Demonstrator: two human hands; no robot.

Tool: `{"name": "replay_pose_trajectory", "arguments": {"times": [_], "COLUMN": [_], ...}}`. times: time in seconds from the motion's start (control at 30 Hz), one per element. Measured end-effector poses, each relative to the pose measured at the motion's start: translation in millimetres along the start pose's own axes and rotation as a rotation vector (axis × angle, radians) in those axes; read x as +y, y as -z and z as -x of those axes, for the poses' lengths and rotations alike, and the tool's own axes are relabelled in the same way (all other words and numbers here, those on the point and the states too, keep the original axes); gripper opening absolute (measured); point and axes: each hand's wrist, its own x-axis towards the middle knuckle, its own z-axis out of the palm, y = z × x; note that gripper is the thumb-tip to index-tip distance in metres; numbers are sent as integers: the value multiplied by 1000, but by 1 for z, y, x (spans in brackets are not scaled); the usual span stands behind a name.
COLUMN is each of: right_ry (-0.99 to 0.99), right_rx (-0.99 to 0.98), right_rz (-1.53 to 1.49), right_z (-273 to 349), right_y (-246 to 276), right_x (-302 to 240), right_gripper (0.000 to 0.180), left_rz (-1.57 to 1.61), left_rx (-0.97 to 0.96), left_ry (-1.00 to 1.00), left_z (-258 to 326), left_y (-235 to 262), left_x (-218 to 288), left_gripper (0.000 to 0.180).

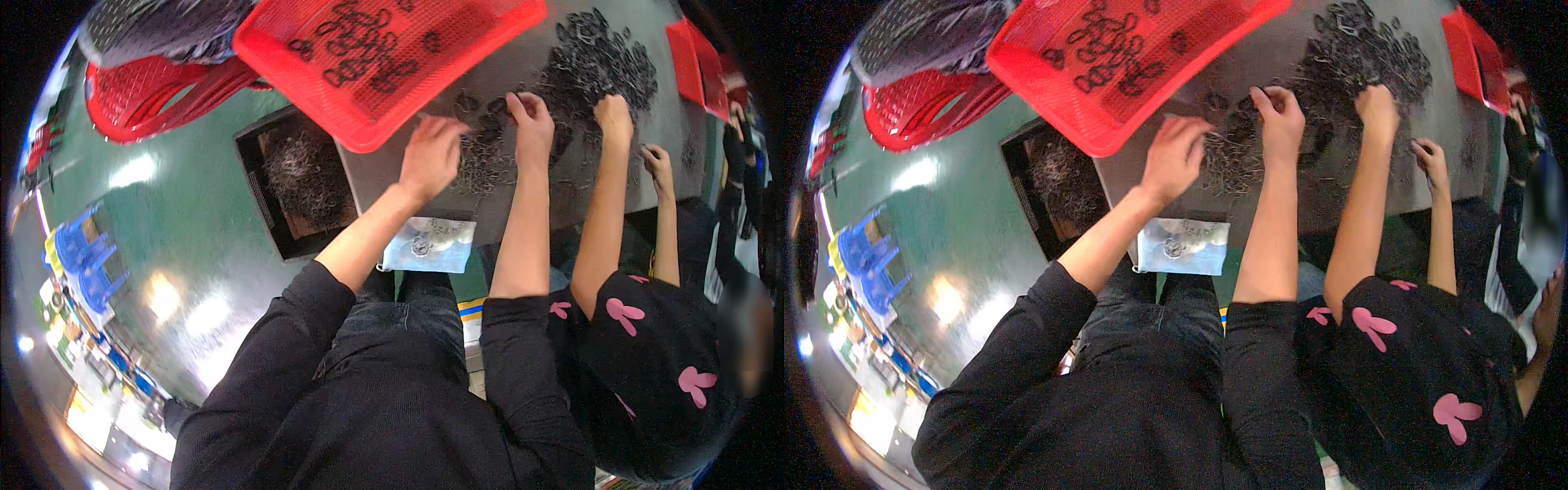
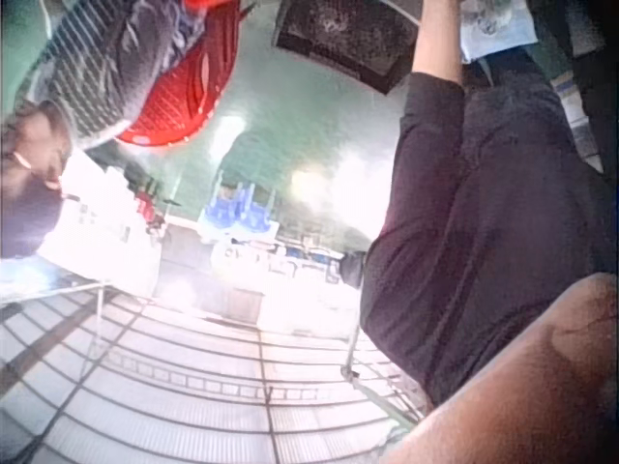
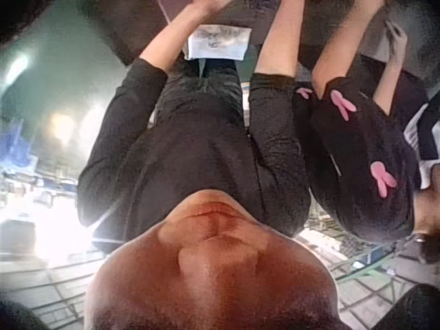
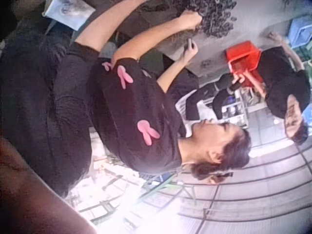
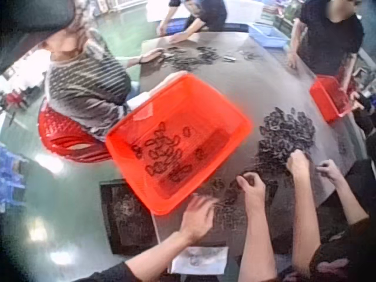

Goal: The person sorts small metal components on a table, separating them into piles and placing them into red baskets and a black tray. The person handles the parts by hand, picking them up and moving them between containers.

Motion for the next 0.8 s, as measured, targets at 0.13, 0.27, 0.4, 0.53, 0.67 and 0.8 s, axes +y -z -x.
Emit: {"name": "replay_pose_trajectory", "arguments": {"times": [0.13,0.27,0.4,0.53,0.67,0.8], "right_ry": [-224,-80,206,56,65,14], "right_rx": [-72,64,213,141,37,-55], "right_rz": [-713,-49,939,1279,1140,681], "right_z": [29,-6,-36,-33,-42,-39], "right_y": [48,44,21,2,28,39], "right_x": [-2,9,-6,-25,-13,11], "right_gripper": [18,19,34,35,29,26], "left_rz": [-112,-364,-458,-317,226,1076], "left_rx": [38,-108,-207,-222,-224,-406], "left_ry": [-18,5,147,205,264,814], "left_z": [-48,-77,-79,-66,-50,-42], "left_y": [-28,-55,-75,-73,-40,-10], "left_x": [-1,11,5,-1,18,21], "left_gripper": [25,32,31,16,16,17]}}
